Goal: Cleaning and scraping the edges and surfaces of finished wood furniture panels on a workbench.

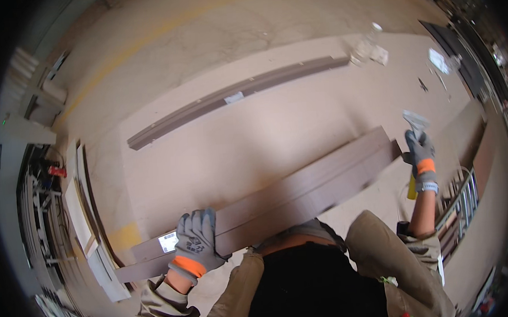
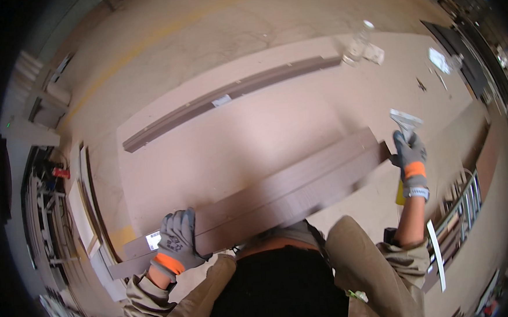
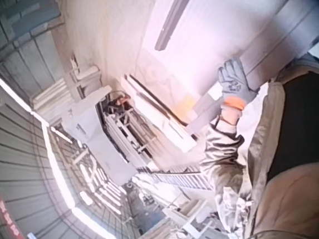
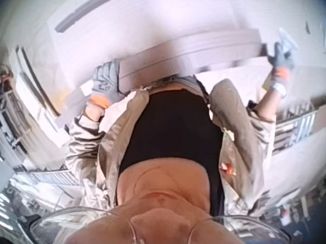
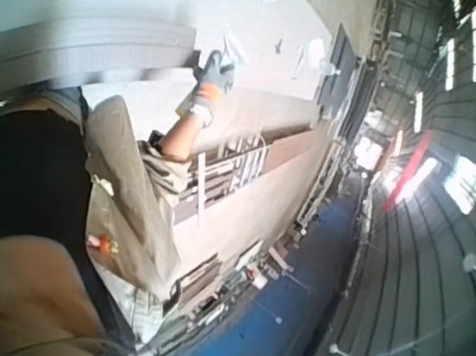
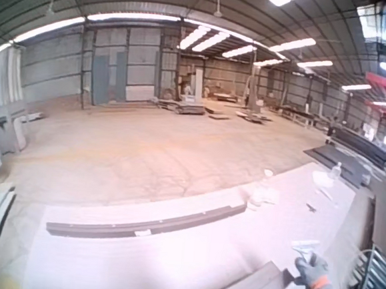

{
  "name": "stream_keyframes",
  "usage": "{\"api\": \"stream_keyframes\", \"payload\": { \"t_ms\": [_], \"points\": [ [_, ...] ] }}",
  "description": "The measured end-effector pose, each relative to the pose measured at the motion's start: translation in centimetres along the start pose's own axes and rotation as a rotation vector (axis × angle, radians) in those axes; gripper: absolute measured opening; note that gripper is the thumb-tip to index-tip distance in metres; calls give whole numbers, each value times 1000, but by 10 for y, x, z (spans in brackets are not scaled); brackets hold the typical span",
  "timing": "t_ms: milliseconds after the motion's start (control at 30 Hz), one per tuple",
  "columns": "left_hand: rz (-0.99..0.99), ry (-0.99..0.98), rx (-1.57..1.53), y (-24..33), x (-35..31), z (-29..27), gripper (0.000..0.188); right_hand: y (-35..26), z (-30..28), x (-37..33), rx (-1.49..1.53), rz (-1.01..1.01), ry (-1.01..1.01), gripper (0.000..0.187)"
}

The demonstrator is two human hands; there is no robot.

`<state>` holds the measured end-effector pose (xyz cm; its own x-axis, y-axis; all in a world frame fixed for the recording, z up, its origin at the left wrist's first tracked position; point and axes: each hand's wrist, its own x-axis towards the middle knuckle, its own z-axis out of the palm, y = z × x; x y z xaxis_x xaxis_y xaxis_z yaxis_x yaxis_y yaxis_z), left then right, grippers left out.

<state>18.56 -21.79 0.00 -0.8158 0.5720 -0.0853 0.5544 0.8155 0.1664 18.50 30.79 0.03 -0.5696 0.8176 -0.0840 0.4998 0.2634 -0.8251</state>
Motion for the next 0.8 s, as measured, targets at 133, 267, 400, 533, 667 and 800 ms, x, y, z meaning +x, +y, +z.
{"api": "stream_keyframes", "payload": {
  "t_ms": [133, 267, 400, 533, 667, 800],
  "points": [
    [-59, -297, -183, -3, 14, -29, 102, -56, 8, 3, 45, -107, -71, 29],
    [-345, -139, -94, -46, 48, -40, 98, -102, 58, -6, 36, -207, -298, 24],
    [-367, 66, 19, -83, 151, -52, 87, -121, 88, -22, 36, -282, -563, 22],
    [-458, -16, 8, -104, 223, -11, 90, -131, 105, -38, 84, -319, -683, 15],
    [-526, -73, 27, -101, 265, 38, 101, -122, 95, -24, 152, -209, -607, 18],
    [-441, 71, 30, -96, 293, 64, 102, -100, 59, 5, 245, -95, -415, 21]
  ]
}}
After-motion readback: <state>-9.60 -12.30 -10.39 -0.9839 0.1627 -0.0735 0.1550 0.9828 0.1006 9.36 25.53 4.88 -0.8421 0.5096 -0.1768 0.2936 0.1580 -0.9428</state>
